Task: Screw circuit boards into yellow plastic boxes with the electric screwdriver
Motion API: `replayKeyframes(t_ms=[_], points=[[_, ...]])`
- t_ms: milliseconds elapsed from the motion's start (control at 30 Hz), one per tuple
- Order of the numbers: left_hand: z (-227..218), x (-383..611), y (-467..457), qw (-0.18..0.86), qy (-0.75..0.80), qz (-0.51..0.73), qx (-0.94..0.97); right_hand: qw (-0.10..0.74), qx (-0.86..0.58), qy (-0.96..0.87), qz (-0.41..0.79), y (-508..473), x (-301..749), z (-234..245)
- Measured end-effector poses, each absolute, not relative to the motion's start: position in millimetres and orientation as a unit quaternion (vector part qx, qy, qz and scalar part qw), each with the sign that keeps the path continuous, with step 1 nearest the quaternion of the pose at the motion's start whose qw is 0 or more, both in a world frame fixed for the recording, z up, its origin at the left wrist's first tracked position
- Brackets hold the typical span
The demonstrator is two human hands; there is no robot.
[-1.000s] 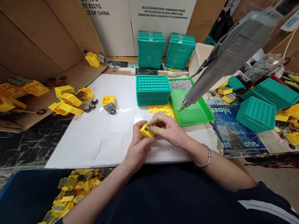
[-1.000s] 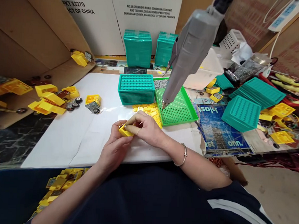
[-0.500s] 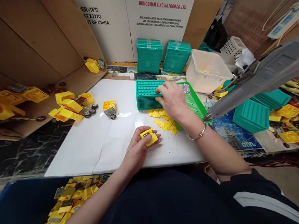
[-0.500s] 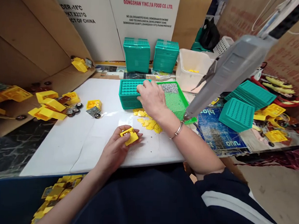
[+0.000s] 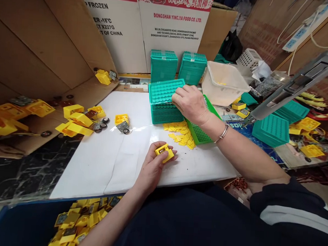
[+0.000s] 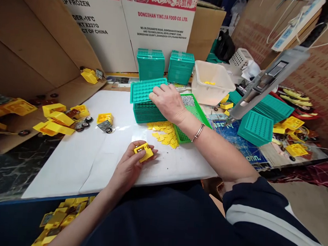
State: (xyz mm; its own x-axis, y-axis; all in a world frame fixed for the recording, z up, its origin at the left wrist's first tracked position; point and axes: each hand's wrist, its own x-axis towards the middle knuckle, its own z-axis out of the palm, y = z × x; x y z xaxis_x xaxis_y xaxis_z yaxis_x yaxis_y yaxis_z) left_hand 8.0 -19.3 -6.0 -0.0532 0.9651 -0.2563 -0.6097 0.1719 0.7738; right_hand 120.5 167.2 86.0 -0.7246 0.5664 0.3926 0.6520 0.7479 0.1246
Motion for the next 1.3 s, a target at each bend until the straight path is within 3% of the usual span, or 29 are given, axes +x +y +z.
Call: replayKeyframes(t_ms=[67, 200, 233, 300, 367, 433, 533, 600, 667, 1033, 1300], points=[[-5.7, 7.5, -19.2, 0.652, 0.401, 0.605, 0.219, 0.225, -0.313, -0.911, -0.144, 151.5, 130.1, 91.1], [-5.5, 6.7, -18.1, 0.653, 0.409, 0.599, 0.216, 0.46, -0.208, -0.837, -0.212, 98.1, 176.7, 115.5], [-5.6, 6.6, -17.8, 0.653, 0.413, 0.597, 0.217, 0.483, -0.2, -0.823, -0.221, 84.8, 193.3, 122.2], [-5.8, 6.7, -17.3, 0.648, 0.421, 0.594, 0.223, 0.586, -0.204, -0.746, -0.242, 65.4, 229.6, 131.9], [-5.9, 7.0, -16.7, 0.64, 0.431, 0.592, 0.233, 0.629, -0.282, -0.679, -0.252, 59.5, 267.7, 134.0], [-5.7, 7.7, -15.6, 0.629, 0.442, 0.59, 0.244, 0.566, -0.43, -0.658, -0.246, 67.2, 305.9, 127.4], [-4.5, 9.3, -13.5, 0.615, 0.461, 0.587, 0.254, 0.298, -0.671, -0.653, -0.185, 94.8, 356.7, 105.7], [-3.1, 10.5, -12.7, 0.61, 0.471, 0.585, 0.253, 0.15, -0.762, -0.613, -0.143, 116.2, 380.6, 89.2], [-2.0, 11.3, -12.4, 0.606, 0.478, 0.585, 0.25, 0.084, -0.797, -0.586, -0.12, 135.2, 395.0, 75.8], [-3.2, 9.7, -12.2, 0.599, 0.502, 0.577, 0.24, 0.095, -0.767, -0.629, -0.085, 174.6, 413.8, 58.1], [-3.0, 9.7, -11.6, 0.597, 0.494, 0.585, 0.24, 0.262, -0.669, -0.688, -0.101, 165.5, 429.5, 35.6]])
